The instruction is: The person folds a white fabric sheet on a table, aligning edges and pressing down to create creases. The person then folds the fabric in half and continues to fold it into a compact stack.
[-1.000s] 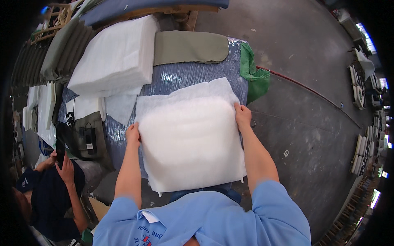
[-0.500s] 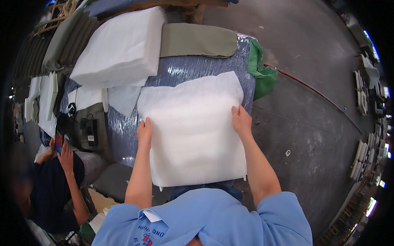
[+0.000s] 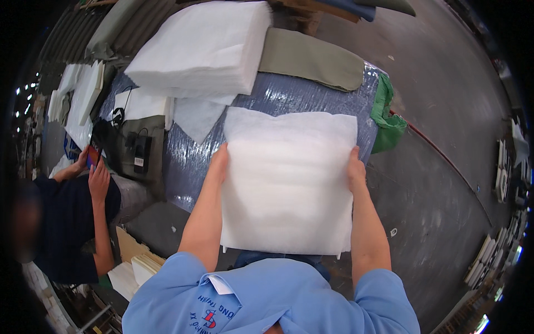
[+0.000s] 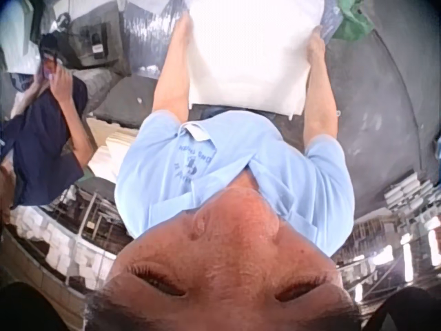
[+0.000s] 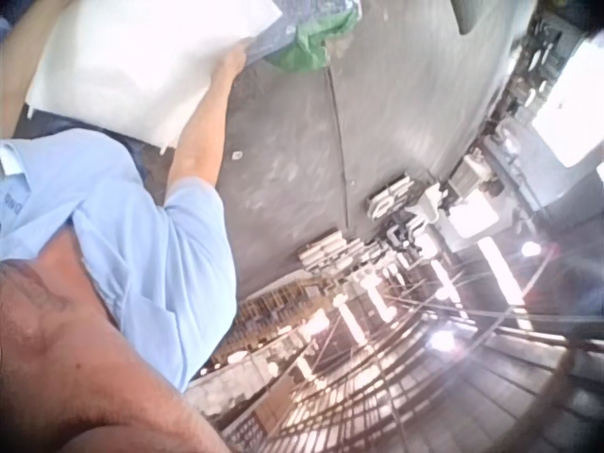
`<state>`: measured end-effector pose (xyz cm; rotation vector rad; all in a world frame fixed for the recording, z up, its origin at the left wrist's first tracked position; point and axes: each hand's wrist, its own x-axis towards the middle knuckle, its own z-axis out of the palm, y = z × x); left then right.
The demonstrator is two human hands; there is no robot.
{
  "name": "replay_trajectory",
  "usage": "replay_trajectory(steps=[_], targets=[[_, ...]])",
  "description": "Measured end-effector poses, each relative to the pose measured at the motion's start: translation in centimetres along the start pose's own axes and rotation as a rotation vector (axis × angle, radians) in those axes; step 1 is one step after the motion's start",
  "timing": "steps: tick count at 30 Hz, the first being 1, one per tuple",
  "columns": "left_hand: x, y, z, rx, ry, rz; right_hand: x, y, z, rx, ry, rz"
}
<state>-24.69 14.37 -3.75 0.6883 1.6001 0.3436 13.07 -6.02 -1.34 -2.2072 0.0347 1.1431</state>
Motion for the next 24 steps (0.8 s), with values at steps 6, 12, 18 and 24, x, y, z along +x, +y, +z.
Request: replay_trajectory(steps=[6, 12, 18, 24], targets=[[1.9, 1.7, -1.6, 0.514, -0.027, -0.004, 1.5, 0.2, -4.0, 0.146, -0.301, 0.082], [-2.4, 3.5, -6.5, 0.706, 0.183, 0.253, -3.0, 2.4, -7.2, 0.073, 0.016, -0.064], [-4.6, -2.4, -3.2, 0.428, 0.026, 0.06, -4.5, 6.8, -3.7, 0.153, -0.141, -0.047], [-5.9, -1.3, -5.1, 0.292, -0.005, -0.006, -4.0, 6.6, -4.6, 0.348, -0.198, 0.011]])
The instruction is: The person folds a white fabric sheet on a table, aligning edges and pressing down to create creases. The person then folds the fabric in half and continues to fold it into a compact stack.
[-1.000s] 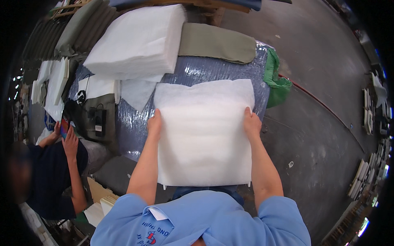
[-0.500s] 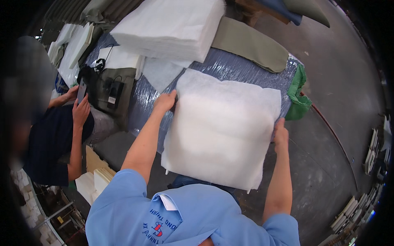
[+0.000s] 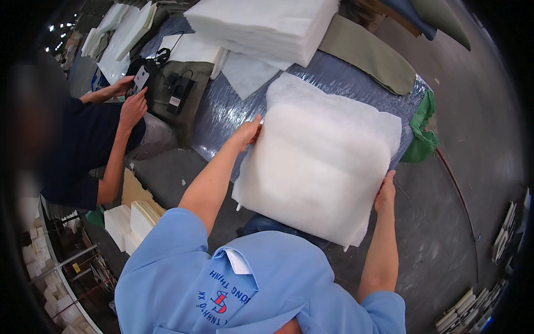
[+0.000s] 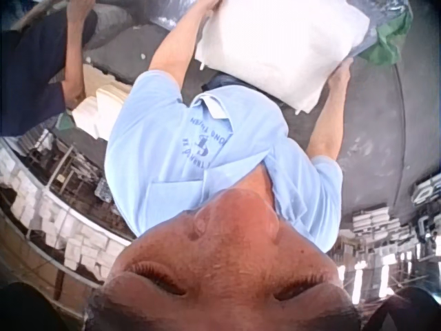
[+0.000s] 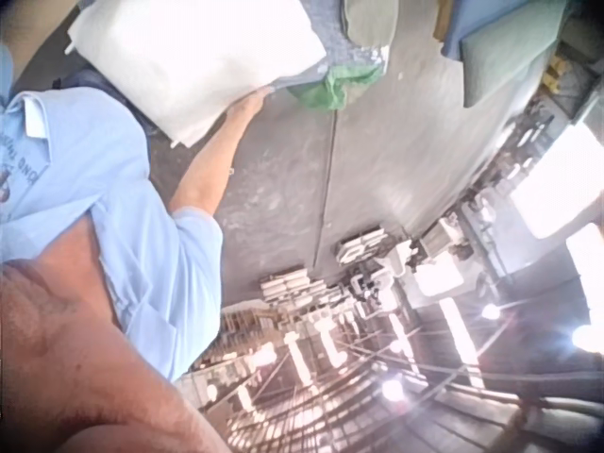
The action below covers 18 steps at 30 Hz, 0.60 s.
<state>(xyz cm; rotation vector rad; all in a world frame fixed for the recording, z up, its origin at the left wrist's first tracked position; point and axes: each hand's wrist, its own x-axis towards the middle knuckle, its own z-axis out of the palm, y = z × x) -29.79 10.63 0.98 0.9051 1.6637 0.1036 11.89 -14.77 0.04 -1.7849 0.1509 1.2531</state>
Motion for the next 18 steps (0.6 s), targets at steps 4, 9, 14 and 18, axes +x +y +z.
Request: replay_trajectory(steps=[4, 9, 14, 18], targets=[[-1.8, -2.5, -2.7, 0.412, 0.207, 0.138, -3.1, 0.9, -2.4, -0.224, 0.125, -0.064], [-5.1, -8.7, 1.7, 0.343, 0.214, 0.087, -4.3, 7.2, -1.4, -0.222, 0.028, -0.137], [-2.9, -9.0, 0.5, -0.117, 0.054, -0.058, -2.8, 5.5, -2.8, -0.017, -0.078, 0.091], [-5.2, -9.9, -3.3, 0.405, 0.502, 0.367, -5.7, 6.0, -5.8, -0.227, 0.114, -0.029]])
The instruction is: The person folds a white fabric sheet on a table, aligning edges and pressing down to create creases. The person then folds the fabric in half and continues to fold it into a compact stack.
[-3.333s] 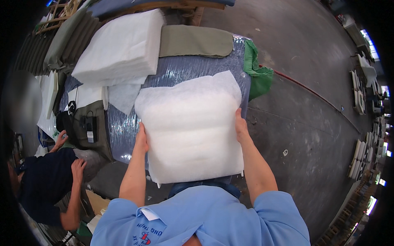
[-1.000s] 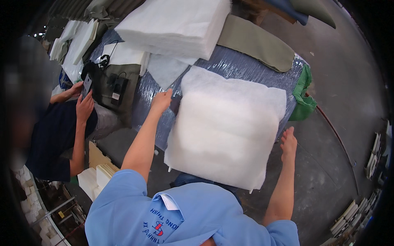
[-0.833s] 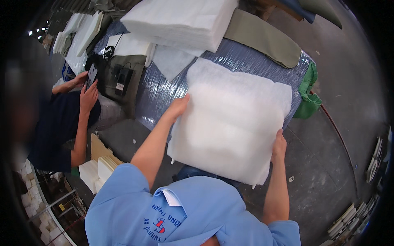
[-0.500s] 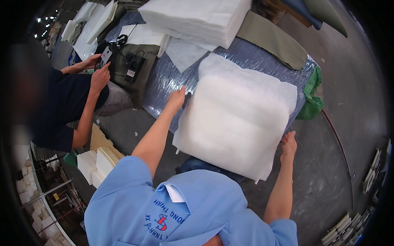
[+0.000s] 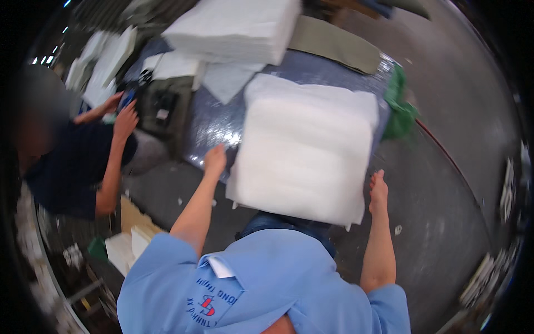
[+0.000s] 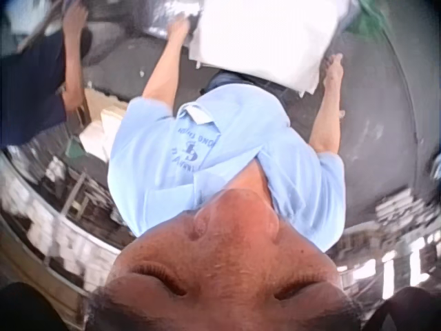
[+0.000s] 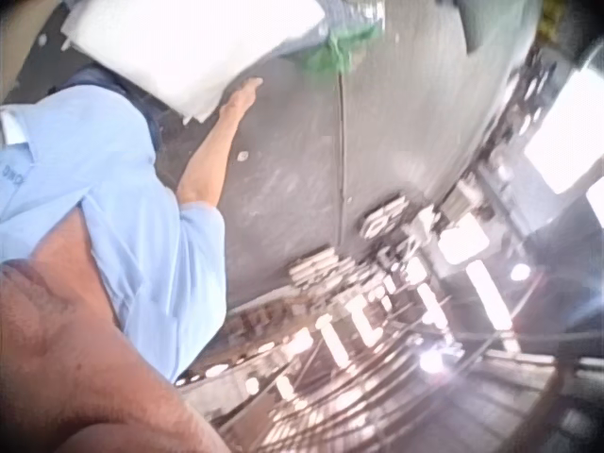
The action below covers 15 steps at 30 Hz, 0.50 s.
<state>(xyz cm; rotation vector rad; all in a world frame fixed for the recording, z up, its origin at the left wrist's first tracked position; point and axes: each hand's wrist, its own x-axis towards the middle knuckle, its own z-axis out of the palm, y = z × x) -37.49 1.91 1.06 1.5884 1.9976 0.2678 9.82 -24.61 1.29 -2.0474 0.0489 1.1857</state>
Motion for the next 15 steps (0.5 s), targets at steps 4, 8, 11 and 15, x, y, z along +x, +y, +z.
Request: replay_trajectory(steps=[4, 8, 11, 15], targets=[[-5.1, -1.5, 1.3, -0.275, -0.227, -0.197, -2.3, 3.0, -0.3, 0.095, -0.069, 0.03], [-8.4, 0.5, 4.5, -0.286, -0.216, -0.231, -1.6, 5.5, 2.0, -0.128, -0.001, -0.029], [-6.9, -0.1, 2.4, -0.484, -0.362, -0.378, -0.3, 5.1, -0.8, 0.12, -0.273, 0.089], [-8.3, -2.7, -1.2, -0.323, -0.162, -0.155, -3.9, 4.2, -4.5, -0.123, 0.075, -0.162]])
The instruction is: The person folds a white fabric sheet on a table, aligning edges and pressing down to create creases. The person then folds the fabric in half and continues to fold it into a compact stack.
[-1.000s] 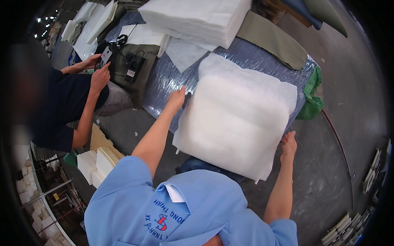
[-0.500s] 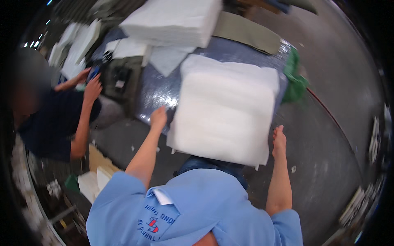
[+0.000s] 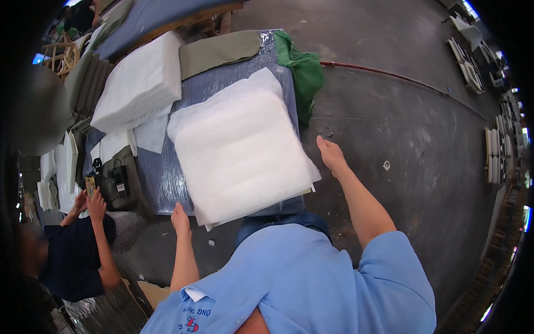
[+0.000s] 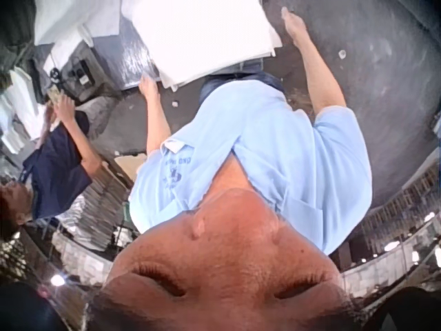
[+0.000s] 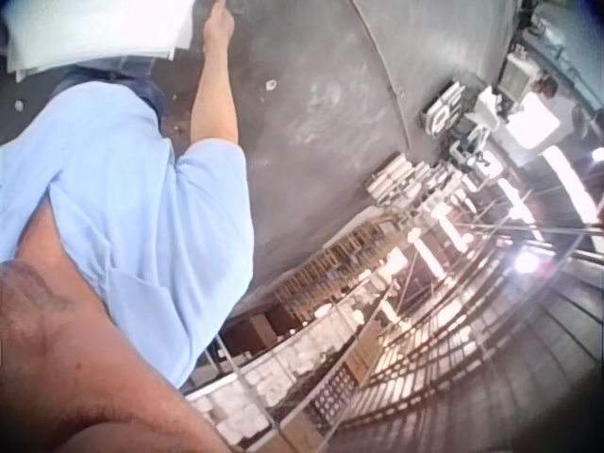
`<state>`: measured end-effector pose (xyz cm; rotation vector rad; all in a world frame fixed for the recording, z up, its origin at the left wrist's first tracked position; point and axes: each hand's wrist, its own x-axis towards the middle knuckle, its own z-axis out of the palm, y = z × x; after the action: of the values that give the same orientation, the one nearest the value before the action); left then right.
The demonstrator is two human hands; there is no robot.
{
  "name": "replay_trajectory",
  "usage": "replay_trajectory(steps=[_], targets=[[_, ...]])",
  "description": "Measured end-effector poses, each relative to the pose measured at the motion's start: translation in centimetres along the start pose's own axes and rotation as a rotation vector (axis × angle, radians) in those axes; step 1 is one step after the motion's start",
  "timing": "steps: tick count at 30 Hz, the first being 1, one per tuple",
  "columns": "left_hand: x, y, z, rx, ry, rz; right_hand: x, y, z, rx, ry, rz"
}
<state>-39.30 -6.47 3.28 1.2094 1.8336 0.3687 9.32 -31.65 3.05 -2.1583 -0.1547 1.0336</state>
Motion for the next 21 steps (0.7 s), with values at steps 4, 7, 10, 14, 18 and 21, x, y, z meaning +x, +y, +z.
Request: replay_trajectory(steps=[4, 7, 10, 14, 18, 21], targets=[[-4.0, -0.9, 2.6, -0.187, -0.125, -0.066, -3.1, 3.0, 0.2, -0.047, -0.128, -0.06], [-5.0, -1.0, 4.7, -0.101, -0.186, -0.016, -2.9, 4.4, 1.9, 0.04, -0.059, 0.17], [-5.0, -0.8, 4.9, 0.005, -0.19, 0.043, -3.1, 5.3, 3.7, 0.269, -0.099, 0.244], [-5.6, -0.3, 5.1, 0.219, -0.144, 0.046, -1.6, 8.3, 4.6, 0.269, 0.02, 0.038], [-6.1, 0.5, 5.1, 0.269, -0.134, 0.039, 0.4, 10.3, 7.4, 0.235, 0.064, -0.021], [-6.3, 1.1, 4.7, 0.315, -0.158, -0.005, 1.0, 10.8, 7.4, 0.261, -0.055, 0.022]])
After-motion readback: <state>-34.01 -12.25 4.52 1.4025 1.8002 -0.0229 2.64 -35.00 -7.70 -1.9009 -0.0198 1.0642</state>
